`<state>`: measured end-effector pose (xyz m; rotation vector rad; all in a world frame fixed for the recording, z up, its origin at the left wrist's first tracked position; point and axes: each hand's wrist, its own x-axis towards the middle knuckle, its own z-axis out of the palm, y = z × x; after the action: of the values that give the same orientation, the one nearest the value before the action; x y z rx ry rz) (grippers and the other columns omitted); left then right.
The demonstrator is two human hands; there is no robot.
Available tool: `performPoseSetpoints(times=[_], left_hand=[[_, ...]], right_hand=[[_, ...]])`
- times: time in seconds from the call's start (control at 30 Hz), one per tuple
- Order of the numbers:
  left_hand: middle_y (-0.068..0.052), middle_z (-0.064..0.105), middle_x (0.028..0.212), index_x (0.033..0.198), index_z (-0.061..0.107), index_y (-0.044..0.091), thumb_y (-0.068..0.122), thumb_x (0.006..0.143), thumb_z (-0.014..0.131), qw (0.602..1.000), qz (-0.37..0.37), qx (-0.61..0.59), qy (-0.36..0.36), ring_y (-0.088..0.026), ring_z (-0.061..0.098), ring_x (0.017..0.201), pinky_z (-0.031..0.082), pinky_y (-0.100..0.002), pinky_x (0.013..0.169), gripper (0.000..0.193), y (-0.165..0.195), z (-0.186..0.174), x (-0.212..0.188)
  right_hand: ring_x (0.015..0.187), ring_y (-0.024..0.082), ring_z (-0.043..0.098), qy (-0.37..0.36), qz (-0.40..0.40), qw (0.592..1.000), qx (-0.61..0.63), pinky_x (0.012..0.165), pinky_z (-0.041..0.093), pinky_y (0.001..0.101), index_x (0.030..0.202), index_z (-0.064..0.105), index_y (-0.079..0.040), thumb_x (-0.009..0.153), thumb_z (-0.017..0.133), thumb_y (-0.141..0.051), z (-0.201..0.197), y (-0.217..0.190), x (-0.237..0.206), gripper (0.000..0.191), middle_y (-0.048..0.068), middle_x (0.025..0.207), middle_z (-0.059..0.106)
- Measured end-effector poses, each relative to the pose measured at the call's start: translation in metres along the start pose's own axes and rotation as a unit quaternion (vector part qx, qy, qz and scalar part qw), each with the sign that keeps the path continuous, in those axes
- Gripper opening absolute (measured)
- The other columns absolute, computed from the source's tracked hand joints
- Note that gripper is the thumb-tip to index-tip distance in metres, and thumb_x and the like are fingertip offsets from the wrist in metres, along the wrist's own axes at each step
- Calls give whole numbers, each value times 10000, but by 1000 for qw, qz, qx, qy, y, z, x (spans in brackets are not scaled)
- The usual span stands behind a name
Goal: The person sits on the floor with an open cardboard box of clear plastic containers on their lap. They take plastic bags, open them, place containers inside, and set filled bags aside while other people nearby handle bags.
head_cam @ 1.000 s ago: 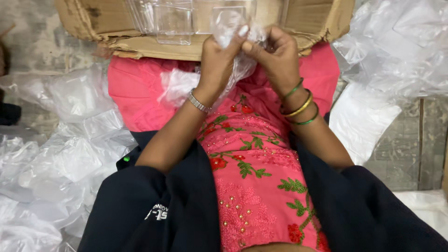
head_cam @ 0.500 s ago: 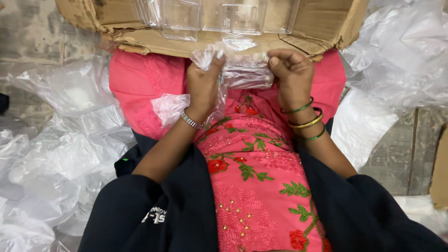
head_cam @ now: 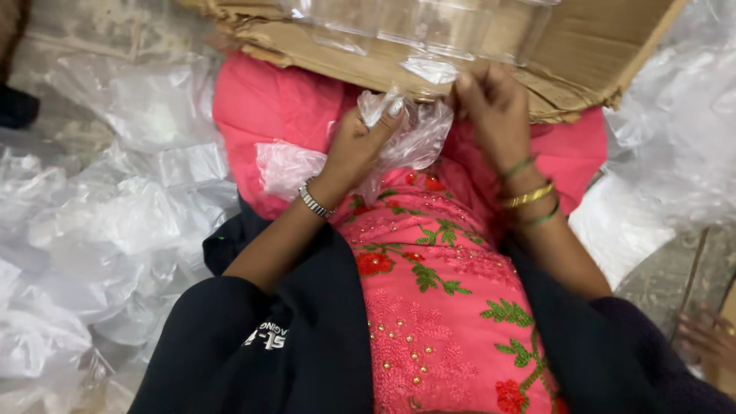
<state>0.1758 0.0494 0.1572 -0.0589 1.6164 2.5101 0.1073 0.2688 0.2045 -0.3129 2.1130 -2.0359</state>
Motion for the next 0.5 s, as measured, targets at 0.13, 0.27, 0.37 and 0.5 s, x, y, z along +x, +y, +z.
performPoseSetpoints(times=[0.13, 0.27, 0.37, 0.5], left_hand=[[14, 706, 908, 1054, 688, 19, 197, 1003, 743, 995, -1, 97, -36, -39, 635, 799, 535, -231, 683, 193, 11, -33, -8], [9, 736, 937, 1012, 704, 36, 173, 980, 723, 998, -11, 65, -15, -54, 686, 829, 572, -235, 730, 142, 14, -57, -17], [9, 707, 903, 985, 697, 21, 158, 1004, 739, 999, -20, 33, 0, -60, 639, 787, 544, -246, 696, 145, 11, -67, -18], [1, 726, 992, 1113, 690, 12, 179, 998, 719, 1000, -23, 12, -15, -63, 665, 875, 564, -245, 766, 205, 7, -71, -10]], right_hand=[[738, 246, 693, -110, 110, 932, -328, 638, 558, 414, 1052, 673, -18, 1019, 647, -285, -4, 5, 72, 271, 102, 909, 717], [867, 381, 670, -269, 25, 773, -574, 797, 516, 513, 1153, 751, -44, 1082, 581, -504, -5, 20, 106, 496, 208, 1011, 729], [883, 326, 680, -295, 56, 815, -496, 818, 521, 455, 1177, 730, -56, 1113, 564, -492, -4, 19, 93, 471, 189, 984, 729], [823, 279, 623, -189, 48, 906, -375, 710, 504, 380, 1028, 683, -36, 823, 867, -278, 2, -2, 53, 366, 128, 938, 710]])
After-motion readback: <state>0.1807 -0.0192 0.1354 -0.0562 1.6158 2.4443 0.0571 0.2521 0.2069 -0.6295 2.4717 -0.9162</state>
